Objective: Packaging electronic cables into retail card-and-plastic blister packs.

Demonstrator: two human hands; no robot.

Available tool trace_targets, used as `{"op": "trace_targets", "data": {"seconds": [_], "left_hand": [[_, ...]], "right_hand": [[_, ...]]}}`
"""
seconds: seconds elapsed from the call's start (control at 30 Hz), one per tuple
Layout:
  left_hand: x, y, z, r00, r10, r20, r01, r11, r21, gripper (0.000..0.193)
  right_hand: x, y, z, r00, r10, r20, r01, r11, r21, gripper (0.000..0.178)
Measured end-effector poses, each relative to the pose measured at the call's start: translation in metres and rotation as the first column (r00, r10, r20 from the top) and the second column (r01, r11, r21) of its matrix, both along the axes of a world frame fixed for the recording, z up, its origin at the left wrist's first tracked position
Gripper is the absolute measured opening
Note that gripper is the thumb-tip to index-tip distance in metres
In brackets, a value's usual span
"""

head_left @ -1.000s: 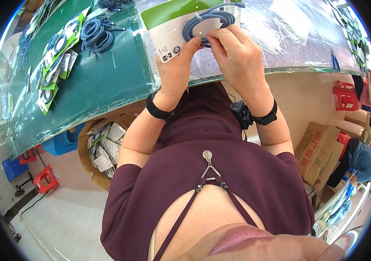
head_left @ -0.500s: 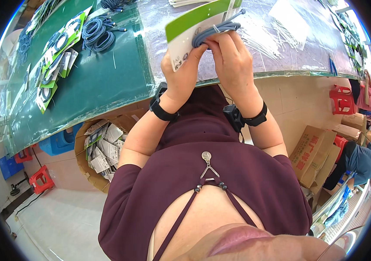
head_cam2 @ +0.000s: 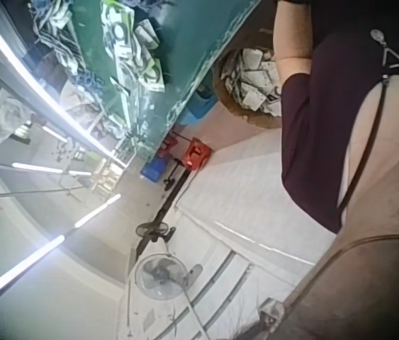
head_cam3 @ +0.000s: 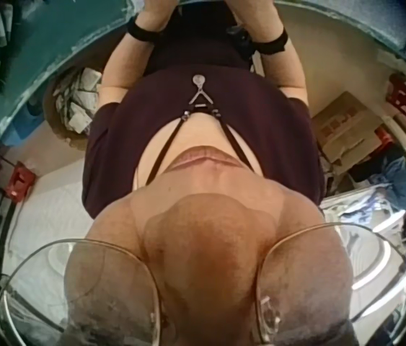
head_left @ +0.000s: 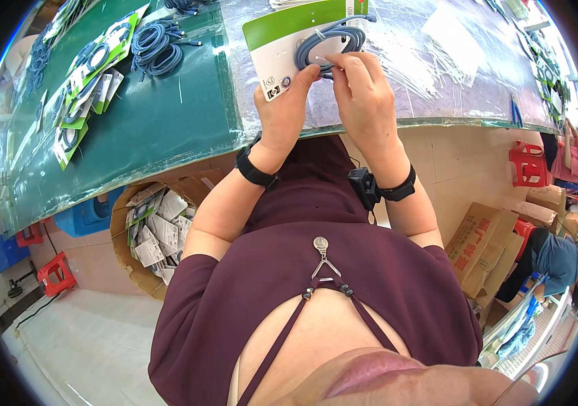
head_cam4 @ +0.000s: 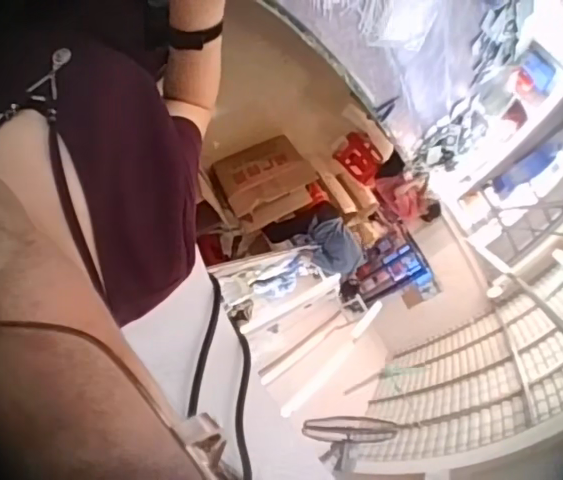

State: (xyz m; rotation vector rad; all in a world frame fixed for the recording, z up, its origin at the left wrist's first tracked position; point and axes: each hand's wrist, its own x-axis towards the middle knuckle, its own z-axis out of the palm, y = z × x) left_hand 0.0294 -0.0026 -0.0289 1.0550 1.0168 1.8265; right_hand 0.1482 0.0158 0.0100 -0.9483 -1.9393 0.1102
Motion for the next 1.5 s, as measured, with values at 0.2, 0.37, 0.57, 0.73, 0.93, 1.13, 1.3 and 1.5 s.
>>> {"op": "trace_targets", "data": {"seconds": [0.2, 0.37, 0.57, 0.73, 0.93, 1.13, 1.3, 1.5], "left_hand": [[0.001, -0.001, 0.002, 0.994, -0.02, 0.112, 0.021, 1.0, -0.013, 0.011], [-0.001, -0.003, -0.001, 0.998, 0.02, -0.053, -0.021, 0.999, -0.028, 0.012], [0.0, -0.001, -0.006, 0.99, -0.067, 0.124, 0.074, 0.996, -0.052, 0.015], [-0.016, 0.0, 0.003, 0.825, -0.201, 0.528, 0.289, 0.953, -0.09, 0.02], [-0.014, -0.016, 0.027, 0.756, -0.295, 0.585, 0.416, 0.906, -0.079, 0.024], [-0.007, -0.025, 0.029, 0.781, -0.284, 0.556, 0.411, 0.904, -0.115, 0.026], [-0.007, -0.024, 0.03, 0.811, -0.254, 0.526, 0.353, 0.931, -0.094, 0.028], [-0.011, -0.021, 0.032, 0.825, -0.269, 0.497, 0.354, 0.931, -0.084, 0.033]], "right_hand": [[-0.001, 0.0, 0.007, 0.999, -0.018, 0.047, 0.014, 0.996, 0.083, 0.02], [0.0, 0.001, 0.01, 0.995, 0.007, 0.1, -0.017, 0.995, 0.1, 0.019], [0.0, 0.011, 0.0, 0.986, 0.053, 0.157, -0.072, 0.99, 0.12, 0.019], [0.018, 0.014, 0.014, 0.997, 0.079, -0.002, -0.073, 0.928, 0.365, 0.018], [0.033, 0.029, -0.042, 0.719, 0.007, -0.695, -0.404, 0.817, -0.411, 0.023], [0.014, 0.024, -0.047, 0.83, 0.234, -0.506, -0.441, 0.831, -0.339, 0.028], [-0.002, 0.022, -0.056, 0.83, 0.079, -0.552, -0.284, 0.912, -0.297, 0.027], [-0.015, 0.023, -0.068, 0.796, 0.047, -0.603, -0.246, 0.936, -0.252, 0.027]]}}
